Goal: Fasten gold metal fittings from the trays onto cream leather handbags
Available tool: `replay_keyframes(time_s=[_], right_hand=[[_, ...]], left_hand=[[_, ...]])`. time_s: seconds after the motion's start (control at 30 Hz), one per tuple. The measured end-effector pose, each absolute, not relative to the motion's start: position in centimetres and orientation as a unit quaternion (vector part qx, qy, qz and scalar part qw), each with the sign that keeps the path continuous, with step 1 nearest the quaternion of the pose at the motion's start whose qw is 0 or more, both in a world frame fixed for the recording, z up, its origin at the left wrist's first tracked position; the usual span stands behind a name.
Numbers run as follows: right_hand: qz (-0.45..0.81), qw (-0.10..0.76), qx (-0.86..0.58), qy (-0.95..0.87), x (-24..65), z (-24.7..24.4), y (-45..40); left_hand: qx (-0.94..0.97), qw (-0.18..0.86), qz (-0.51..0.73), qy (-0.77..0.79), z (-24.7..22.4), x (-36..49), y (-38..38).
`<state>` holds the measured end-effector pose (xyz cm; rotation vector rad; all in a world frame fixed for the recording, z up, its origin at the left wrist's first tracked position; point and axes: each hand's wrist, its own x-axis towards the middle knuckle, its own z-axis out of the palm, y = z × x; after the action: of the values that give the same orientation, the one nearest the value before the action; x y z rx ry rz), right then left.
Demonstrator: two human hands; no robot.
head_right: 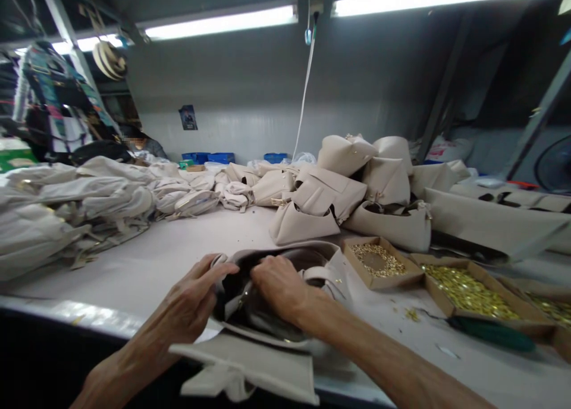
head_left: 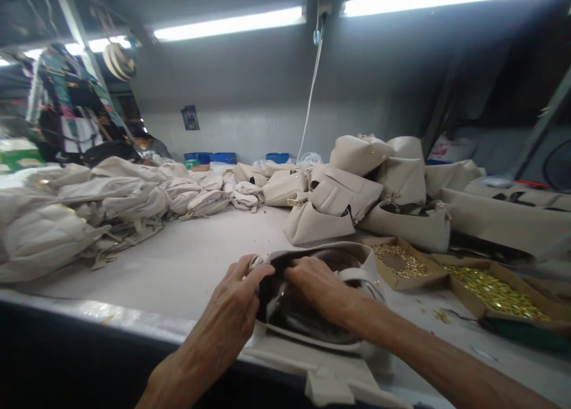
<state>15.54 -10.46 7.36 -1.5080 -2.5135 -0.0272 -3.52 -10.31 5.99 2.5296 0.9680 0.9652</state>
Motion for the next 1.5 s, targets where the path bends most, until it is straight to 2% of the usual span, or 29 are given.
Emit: replay_keyframes(time_s=[0.07, 0.13, 0.2, 0.3, 0.4, 0.67, 0.83, 0.9, 0.97, 1.1, 1.17, 1.33, 1.5], right_hand=[[0.023, 0.216, -0.526, -0.822, 16.9, 8.7, -11.8], [0.104, 0.341, -0.526, -0.772, 17.6, 9.5, -12.8], [0.202, 0.424, -0.517, -0.716, 17.6, 9.6, -13.2], [0.326, 0.483, -0.5, -0.641, 16.4, 8.9, -12.9], [0.381, 0.504, -0.485, -0.605, 15.1, 7.9, -12.3], [0.405, 0.491, -0.467, -0.614, 14.7, 6.4, -11.7], [0.414, 0.498, -0.449, -0.616, 14.8, 5.6, -11.3], [0.417, 0.472, -0.455, -0.63, 14.9, 5.5, -11.2], [0.367, 0.427, -0.483, -0.671, 15.0, 5.9, -11.4], [0.107, 0.329, -0.523, -0.779, 15.0, 8.2, -13.5], [0.035, 0.297, -0.52, -0.8, 15.0, 9.5, -14.7], [-0.016, 0.272, -0.463, -0.843, 15.3, 10.4, -15.4], [-0.056, 0.31, -0.451, -0.835, 16.3, 9.6, -14.9]], left_hand=[[0.865, 0.166, 0.33, 0.34, 6.3, -3.6, -10.3], [0.857, 0.192, 0.332, 0.345, 6.5, -3.4, -10.2], [0.847, 0.203, 0.35, 0.345, 6.4, -3.2, -10.0], [0.833, 0.183, 0.39, 0.347, 6.0, -3.0, -9.9], [0.818, 0.156, 0.428, 0.353, 5.5, -3.0, -10.2], [0.797, 0.132, 0.481, 0.339, 4.4, -2.1, -9.8], [0.795, 0.175, 0.474, 0.335, 4.9, -1.7, -10.2], [0.802, 0.173, 0.465, 0.332, 5.1, -1.8, -10.5], [0.816, 0.138, 0.458, 0.324, 5.2, -2.0, -10.6], [0.853, 0.033, 0.401, 0.331, 5.7, -1.9, -10.6], [0.861, 0.001, 0.372, 0.346, 6.0, -1.6, -10.6], [0.864, -0.057, 0.339, 0.369, 6.0, -0.5, -10.2], [0.873, -0.004, 0.333, 0.355, 5.0, -0.7, -8.6]])
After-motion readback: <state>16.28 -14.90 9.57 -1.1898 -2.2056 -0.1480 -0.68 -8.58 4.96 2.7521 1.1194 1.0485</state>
